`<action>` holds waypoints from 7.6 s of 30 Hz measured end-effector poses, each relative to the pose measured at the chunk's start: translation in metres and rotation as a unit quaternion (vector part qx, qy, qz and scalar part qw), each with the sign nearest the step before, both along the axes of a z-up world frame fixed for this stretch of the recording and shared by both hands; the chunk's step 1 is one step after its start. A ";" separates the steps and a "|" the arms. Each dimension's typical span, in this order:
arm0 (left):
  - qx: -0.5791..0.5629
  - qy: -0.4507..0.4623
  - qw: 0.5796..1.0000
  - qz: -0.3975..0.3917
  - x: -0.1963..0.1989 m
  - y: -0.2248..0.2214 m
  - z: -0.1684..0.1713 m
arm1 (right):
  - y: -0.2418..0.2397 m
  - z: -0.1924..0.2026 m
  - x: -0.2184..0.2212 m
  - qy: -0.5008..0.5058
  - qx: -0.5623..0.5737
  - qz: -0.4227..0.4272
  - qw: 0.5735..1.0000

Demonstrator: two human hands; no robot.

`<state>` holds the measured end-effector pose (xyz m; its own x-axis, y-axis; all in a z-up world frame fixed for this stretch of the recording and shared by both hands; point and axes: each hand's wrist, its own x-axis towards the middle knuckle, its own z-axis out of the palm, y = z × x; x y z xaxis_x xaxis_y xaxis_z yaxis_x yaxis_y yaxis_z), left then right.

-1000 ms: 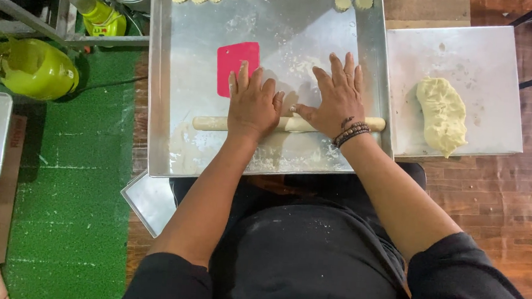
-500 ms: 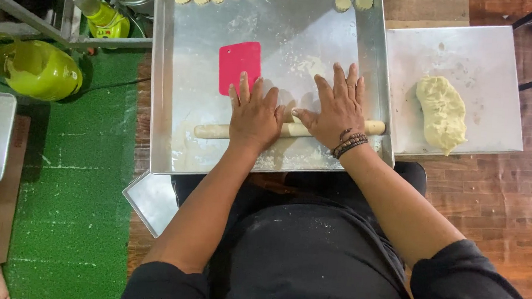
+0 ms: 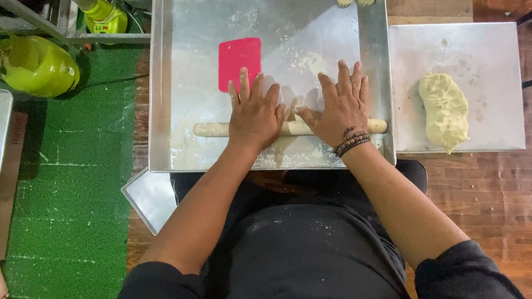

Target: The person rolls out dough using a rolling pin and then uses a small circular cutter to create uniform pieces on a baking tray.

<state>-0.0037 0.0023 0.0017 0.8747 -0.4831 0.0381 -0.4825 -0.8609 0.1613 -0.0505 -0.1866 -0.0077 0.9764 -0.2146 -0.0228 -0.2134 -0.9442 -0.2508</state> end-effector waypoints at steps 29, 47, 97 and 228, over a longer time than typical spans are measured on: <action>-0.092 -0.091 0.991 -0.025 0.058 -0.011 -0.032 | -0.018 -0.001 0.025 -0.123 -0.029 0.284 0.950; -0.031 0.005 0.999 0.012 -0.006 0.001 -0.007 | 0.008 -0.009 -0.028 -0.054 -0.037 0.215 0.974; -0.144 -0.129 0.981 -0.004 0.069 -0.030 -0.019 | -0.008 0.004 0.068 -0.005 -0.002 0.097 0.995; 0.066 0.203 0.966 -0.145 -0.038 0.045 0.023 | -0.036 -0.011 -0.061 0.165 -0.001 0.237 0.958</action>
